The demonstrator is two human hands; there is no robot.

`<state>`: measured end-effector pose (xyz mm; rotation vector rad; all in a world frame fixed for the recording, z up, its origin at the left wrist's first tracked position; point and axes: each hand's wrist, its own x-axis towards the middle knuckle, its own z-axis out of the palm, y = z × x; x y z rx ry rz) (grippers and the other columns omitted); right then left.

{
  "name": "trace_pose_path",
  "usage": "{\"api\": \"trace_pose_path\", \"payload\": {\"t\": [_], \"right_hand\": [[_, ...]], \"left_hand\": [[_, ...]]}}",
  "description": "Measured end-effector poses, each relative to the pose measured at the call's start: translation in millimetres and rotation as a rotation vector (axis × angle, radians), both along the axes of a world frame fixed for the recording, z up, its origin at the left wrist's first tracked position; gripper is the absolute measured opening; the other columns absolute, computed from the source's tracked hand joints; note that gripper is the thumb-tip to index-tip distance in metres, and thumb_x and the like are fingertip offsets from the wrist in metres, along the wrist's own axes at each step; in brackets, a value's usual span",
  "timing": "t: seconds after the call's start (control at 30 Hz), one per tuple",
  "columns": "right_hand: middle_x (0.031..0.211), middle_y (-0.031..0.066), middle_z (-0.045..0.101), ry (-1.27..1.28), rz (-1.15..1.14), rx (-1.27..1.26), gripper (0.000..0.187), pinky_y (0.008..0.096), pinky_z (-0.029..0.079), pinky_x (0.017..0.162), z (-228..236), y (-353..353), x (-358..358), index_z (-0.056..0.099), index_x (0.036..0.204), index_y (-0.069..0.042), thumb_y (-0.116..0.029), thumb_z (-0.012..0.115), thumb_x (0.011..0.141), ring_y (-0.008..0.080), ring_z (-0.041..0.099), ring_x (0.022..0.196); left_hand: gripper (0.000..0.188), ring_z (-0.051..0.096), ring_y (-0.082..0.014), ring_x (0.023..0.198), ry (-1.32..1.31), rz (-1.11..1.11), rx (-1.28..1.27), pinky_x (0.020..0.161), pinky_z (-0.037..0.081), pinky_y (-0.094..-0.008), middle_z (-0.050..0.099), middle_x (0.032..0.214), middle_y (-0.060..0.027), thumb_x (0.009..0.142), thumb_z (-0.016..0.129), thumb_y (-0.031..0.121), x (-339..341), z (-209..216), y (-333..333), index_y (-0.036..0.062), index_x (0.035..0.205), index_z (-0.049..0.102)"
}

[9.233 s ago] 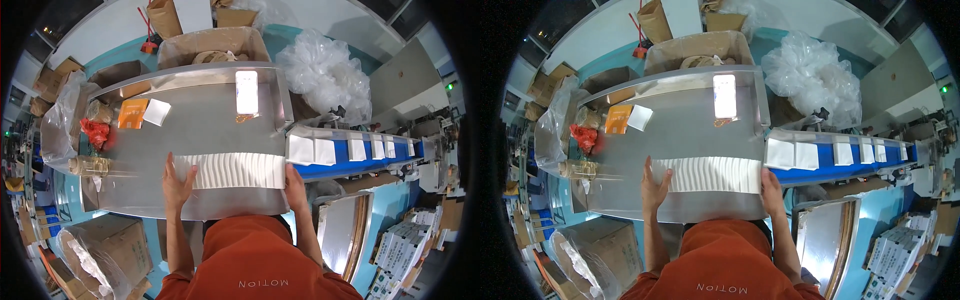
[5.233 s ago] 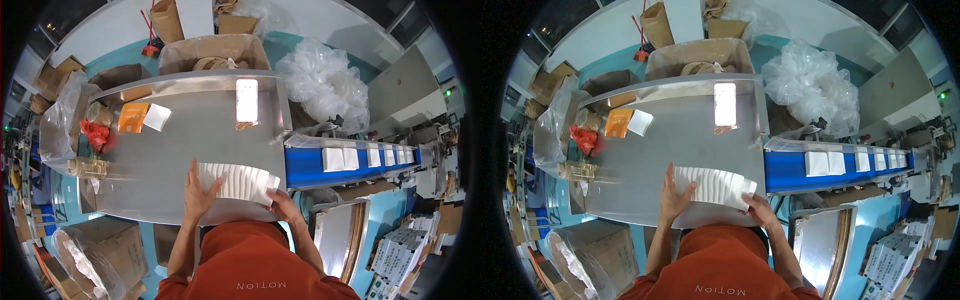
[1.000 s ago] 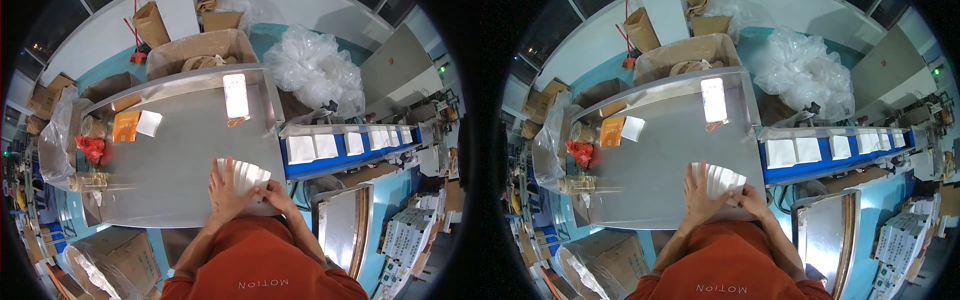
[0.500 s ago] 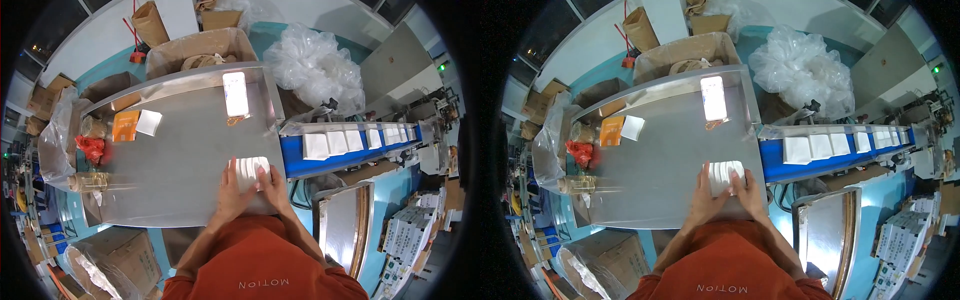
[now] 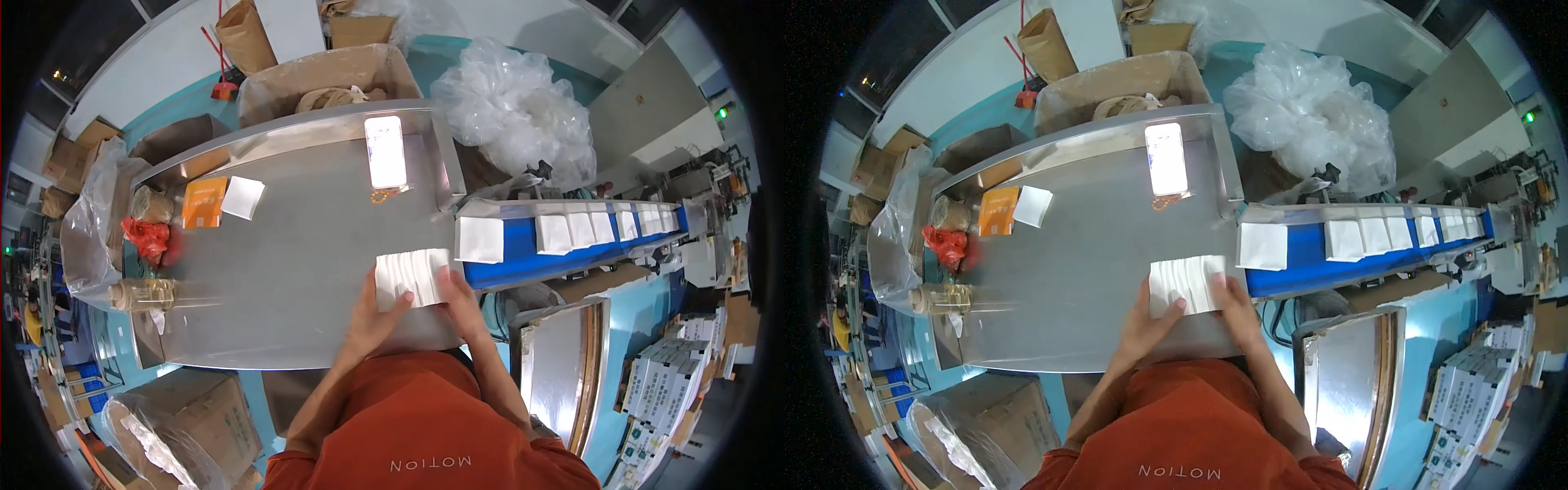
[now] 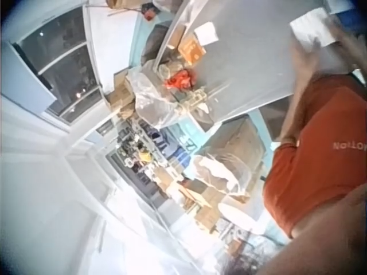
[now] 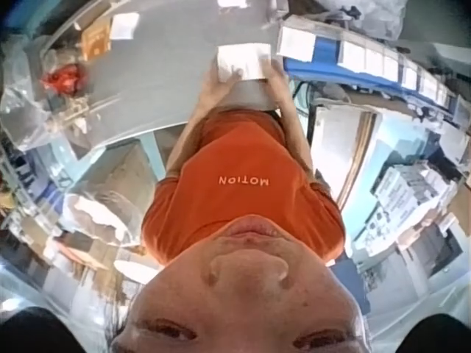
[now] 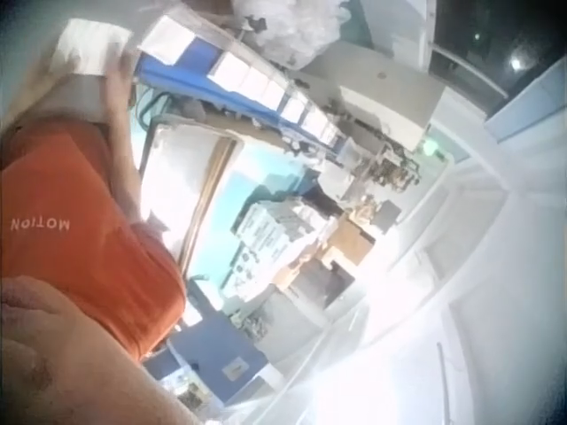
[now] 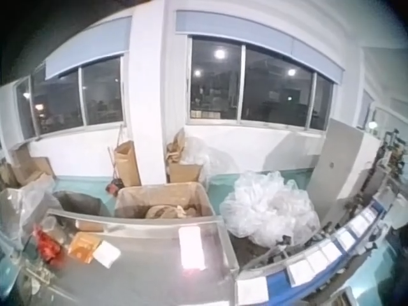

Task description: Manually organizing and packing stacks of paper tissues at a packaging station.

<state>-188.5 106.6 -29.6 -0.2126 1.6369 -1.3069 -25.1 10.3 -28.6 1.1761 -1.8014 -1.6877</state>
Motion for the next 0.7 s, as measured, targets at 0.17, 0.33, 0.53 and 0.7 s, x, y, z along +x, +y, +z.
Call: {"api": "trace_pose_path", "payload": {"t": [0.17,0.33,0.53,0.7], "right_hand": [[0.105,0.0093,0.063,0.156,0.132,-0.044,0.056,0.0291,0.046,0.071,-6.1,-7.2,17.2,0.057,0.124,0.0,-0.047,0.06,0.095,0.013,0.057,0.09],[0.09,0.0059,0.062,-0.407,0.042,-0.054,0.033,0.0266,0.045,0.067,-18.6,10.8,7.0,0.061,0.116,-0.002,-0.028,0.06,0.096,0.0144,0.058,0.08],[0.106,0.0145,0.066,-0.421,-0.389,-0.264,0.026,0.0294,0.052,0.082,-21.4,6.7,-10.7,0.056,0.113,0.006,-0.015,0.05,0.1,0.0208,0.064,0.097],[0.112,0.014,0.065,0.372,0.224,0.066,0.065,0.0281,0.047,0.088,1.2,-2.3,20.7,0.046,0.135,0.006,-0.046,0.056,0.097,0.02,0.061,0.102]], "left_hand": [[0.09,0.053,-0.0352,0.12,0.062,0.029,-0.056,0.097,0.046,-0.0421,0.051,0.131,-0.0232,0.078,0.082,0.024,-6.8,-1.9,8.7,-0.0046,0.144,0.028],[0.094,0.053,-0.0352,0.122,0.105,0.111,-0.12,0.1,0.044,-0.0422,0.051,0.131,-0.0237,0.076,0.083,0.025,1.0,-1.8,1.5,-0.0057,0.145,0.027],[0.088,0.051,-0.0336,0.125,-0.075,0.032,-0.021,0.102,0.043,-0.0399,0.052,0.131,-0.0253,0.081,0.078,0.029,-0.4,9.9,3.8,-0.003,0.146,0.028],[0.085,0.052,-0.0352,0.122,0.04,-0.031,-0.035,0.101,0.044,-0.0418,0.051,0.131,-0.0245,0.082,0.077,0.027,-2.9,-13.8,15.7,-0.0031,0.145,0.029]]}}
